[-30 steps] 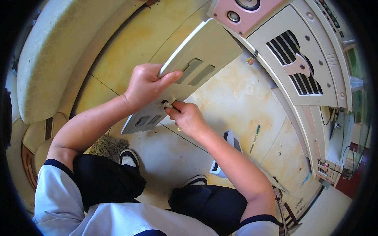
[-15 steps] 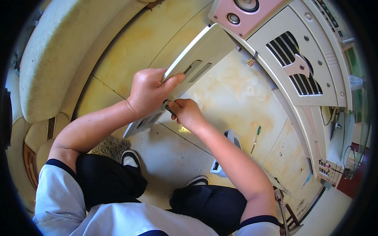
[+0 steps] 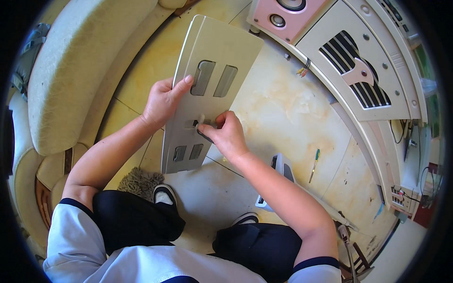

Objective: The person assembles a mop by attaching a metal rod to a white plastic mop head, then secures a grey microfiber pad onto the head. The person uses a screwdriver to tighten a screw on the mop head and adjusts the pad to ensure it is properly attached.

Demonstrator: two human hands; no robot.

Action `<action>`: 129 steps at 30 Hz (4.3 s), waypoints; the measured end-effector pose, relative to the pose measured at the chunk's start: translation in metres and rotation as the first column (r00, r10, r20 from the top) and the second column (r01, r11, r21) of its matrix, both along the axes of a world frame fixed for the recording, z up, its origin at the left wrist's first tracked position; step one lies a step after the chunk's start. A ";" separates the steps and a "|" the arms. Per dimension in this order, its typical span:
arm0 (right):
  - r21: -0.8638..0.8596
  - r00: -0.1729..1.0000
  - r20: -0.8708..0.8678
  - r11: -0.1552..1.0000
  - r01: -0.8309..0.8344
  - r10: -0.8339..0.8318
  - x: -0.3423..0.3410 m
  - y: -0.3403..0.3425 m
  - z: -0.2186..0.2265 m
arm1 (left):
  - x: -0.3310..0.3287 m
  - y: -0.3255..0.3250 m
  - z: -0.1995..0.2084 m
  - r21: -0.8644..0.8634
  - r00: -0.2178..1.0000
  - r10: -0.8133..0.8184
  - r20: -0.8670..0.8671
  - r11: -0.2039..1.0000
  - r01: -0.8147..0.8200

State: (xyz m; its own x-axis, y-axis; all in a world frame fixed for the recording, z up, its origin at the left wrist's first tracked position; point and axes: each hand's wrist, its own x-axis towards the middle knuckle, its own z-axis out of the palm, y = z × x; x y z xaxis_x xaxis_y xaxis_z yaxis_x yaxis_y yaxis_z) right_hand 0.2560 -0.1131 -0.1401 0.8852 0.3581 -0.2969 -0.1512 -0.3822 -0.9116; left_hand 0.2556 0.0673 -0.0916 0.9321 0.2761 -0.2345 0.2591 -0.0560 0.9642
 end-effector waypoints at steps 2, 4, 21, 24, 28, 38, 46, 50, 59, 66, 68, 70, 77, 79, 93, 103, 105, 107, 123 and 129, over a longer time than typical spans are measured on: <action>-0.037 0.991 -0.129 0.999 -0.035 0.030 0.002 0.000 0.008 | -0.002 0.000 0.002 -0.086 0.996 0.022 -0.088 0.996 -0.030; -0.059 0.900 -0.416 0.983 -0.173 0.133 0.002 -0.001 0.012 | -0.005 0.001 0.000 -0.130 0.990 0.035 -0.136 0.990 -0.053; 0.024 0.839 -0.515 0.982 -0.190 0.175 0.027 -0.031 0.042 | -0.007 0.033 -0.065 -0.373 0.949 0.028 -0.314 0.915 -0.151; -0.016 0.938 -0.268 0.972 -0.233 0.221 0.030 -0.044 0.024 | -0.008 0.036 -0.069 -0.421 0.960 -0.004 -0.281 0.899 -0.119; -0.462 0.933 -0.153 0.811 -0.360 0.327 0.045 -0.054 0.007 | -0.011 0.033 -0.066 -0.481 0.921 -0.039 -0.388 0.861 -0.166; -0.474 0.920 -0.261 0.791 -0.386 0.292 0.018 -0.082 -0.077 | -0.011 0.040 -0.097 -0.661 0.928 -0.004 -0.373 0.703 -0.262; -0.522 0.910 -0.198 0.747 -0.412 0.363 0.019 -0.078 -0.088 | -0.010 0.038 -0.095 -0.722 0.927 -0.017 -0.376 0.633 -0.281; -0.460 0.919 -0.160 0.796 -0.393 0.361 0.017 -0.081 -0.100 | -0.010 0.033 -0.086 -0.727 0.920 -0.018 -0.390 0.619 -0.296; -0.476 0.898 -0.204 0.762 -0.439 0.389 0.015 -0.094 -0.111 | -0.008 0.033 -0.082 -0.732 0.915 -0.031 -0.403 0.611 -0.302; -0.199 0.942 -0.334 0.979 -0.038 -0.031 0.042 -0.064 -0.049 | -0.008 0.033 -0.088 -0.694 0.899 -0.024 -0.438 0.645 -0.321; 0.178 0.786 -0.612 0.984 0.032 0.085 0.050 -0.055 -0.013 | -0.007 0.032 -0.090 -0.705 0.908 -0.022 -0.419 0.637 -0.310; 0.372 0.670 -0.719 0.917 0.143 0.187 0.044 -0.041 0.009 | -0.007 0.033 -0.091 -0.711 0.910 -0.024 -0.413 0.633 -0.306; 0.434 0.593 -0.776 0.865 0.253 0.216 0.027 -0.023 0.020 | -0.003 0.019 -0.054 -0.768 0.924 -0.093 -0.370 0.590 -0.248; 0.483 0.612 -0.755 0.831 0.277 0.235 0.025 -0.015 0.028 | -0.007 0.019 -0.046 -0.803 0.925 -0.159 -0.344 0.560 -0.203; 0.332 0.765 -0.639 0.870 0.365 -0.077 0.026 -0.003 0.060 | -0.009 0.006 -0.028 -0.843 0.916 -0.306 -0.259 0.535 -0.060; 0.419 0.762 -0.645 0.860 0.292 0.056 0.030 -0.009 0.048 | -0.013 0.003 -0.025 -0.868 0.914 -0.266 -0.306 0.471 -0.154; 0.397 0.780 -0.624 0.877 0.270 0.042 0.031 -0.010 0.046 | -0.014 0.002 -0.030 -0.888 0.924 -0.263 -0.278 0.436 -0.143; 0.401 0.785 -0.617 0.876 0.267 0.044 0.031 -0.011 0.044 | -0.014 0.002 -0.033 -0.889 0.927 -0.257 -0.272 0.437 -0.140; 0.050 0.834 0.101 0.840 0.541 -0.543 0.129 -0.048 0.031 | -0.007 0.007 -0.039 -0.086 0.929 -0.283 -0.238 0.959 0.270; -0.540 0.765 0.640 0.750 0.382 0.070 0.108 -0.023 0.066 | -0.010 0.001 -0.019 0.057 0.835 -0.435 -0.338 0.876 0.480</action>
State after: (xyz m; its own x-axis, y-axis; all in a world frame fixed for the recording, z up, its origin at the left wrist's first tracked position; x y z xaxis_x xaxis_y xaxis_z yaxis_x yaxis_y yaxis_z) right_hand 0.3635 -0.1364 -0.0742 0.9682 0.1352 0.2104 0.2098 -0.8970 -0.3890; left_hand 0.2452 0.0683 -0.1107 0.8469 -0.1148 -0.5192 0.4506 -0.3636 0.8153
